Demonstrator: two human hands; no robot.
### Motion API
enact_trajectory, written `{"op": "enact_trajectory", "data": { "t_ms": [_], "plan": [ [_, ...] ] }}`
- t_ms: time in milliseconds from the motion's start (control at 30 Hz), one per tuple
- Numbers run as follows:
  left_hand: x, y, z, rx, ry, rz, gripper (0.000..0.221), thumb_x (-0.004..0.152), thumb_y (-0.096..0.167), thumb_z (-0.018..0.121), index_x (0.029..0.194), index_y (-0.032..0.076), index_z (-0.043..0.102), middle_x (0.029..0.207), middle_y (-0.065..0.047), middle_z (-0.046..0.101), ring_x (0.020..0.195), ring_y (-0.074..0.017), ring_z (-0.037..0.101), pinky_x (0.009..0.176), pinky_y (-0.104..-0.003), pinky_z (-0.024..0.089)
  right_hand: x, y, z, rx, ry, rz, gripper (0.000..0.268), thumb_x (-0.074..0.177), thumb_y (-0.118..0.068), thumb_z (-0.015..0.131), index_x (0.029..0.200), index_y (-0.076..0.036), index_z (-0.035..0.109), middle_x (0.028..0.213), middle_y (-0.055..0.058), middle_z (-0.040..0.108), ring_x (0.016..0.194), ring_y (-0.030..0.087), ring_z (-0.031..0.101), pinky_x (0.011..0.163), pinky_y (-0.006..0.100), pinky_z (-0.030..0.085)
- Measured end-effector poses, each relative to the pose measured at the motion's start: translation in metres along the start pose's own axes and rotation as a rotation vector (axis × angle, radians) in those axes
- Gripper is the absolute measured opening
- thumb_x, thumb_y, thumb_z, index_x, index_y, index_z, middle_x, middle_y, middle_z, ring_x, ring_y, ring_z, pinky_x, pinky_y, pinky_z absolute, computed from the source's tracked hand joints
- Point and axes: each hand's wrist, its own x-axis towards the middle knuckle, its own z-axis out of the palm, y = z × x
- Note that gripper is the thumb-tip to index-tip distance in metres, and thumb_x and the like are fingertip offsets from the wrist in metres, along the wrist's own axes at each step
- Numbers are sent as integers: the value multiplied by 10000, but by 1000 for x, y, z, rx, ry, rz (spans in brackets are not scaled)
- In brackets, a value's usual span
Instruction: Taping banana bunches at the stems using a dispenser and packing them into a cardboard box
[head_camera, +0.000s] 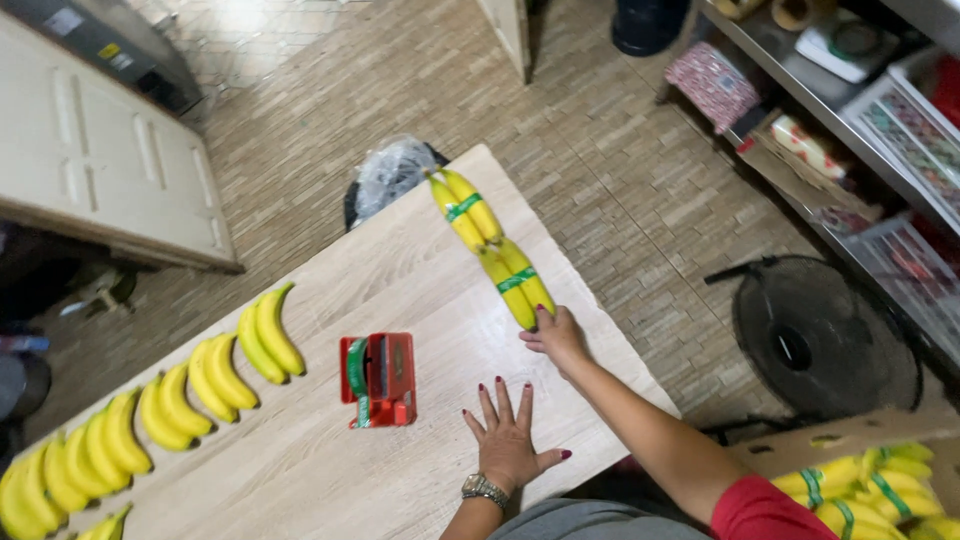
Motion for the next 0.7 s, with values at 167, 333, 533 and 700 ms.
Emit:
{"op": "enact_trajectory", "data": {
  "t_ms": [167,333,533,700],
  "plan": [
    [44,-11,-62,-446,-1195,-91,1246,789,871,522,1656,243,-116,1664,-217,-313,1494,-509,-306,1128,-791,-58,5,3,4,-55,-30,-29,448,1006,-280,544,1350,6,570,1043,237,750,747,263,787,535,325,632],
    [12,-9,-14,-356,-1049,-65,1316,739,931,594,1648,241,-62,1678,-251,-235,1507,-545,-237,1090,-815,15,6,40,-14,-150,-24,32,682,904,-455,651,1417,-58,441,1061,160,726,733,205,747,486,317,558],
    [-18,-13,34,-245,-911,-74,1391,637,992,550,1633,264,-94,1684,-259,-194,1518,-546,-168,1083,-799,53,-66,71,-149,-5,36,-347,342,992,-182,545,1327,-112,552,1035,95,725,876,160,714,760,306,553],
    [-36,-20,61,-38,-757,-42,1392,560,1074,351,1637,299,-71,1701,-249,-63,1539,-516,-27,1104,-754,158,-137,91,-308,22,534,-417,217,1030,-118,506,1219,-142,608,966,68,721,798,169,700,752,285,602]
  ]
}}
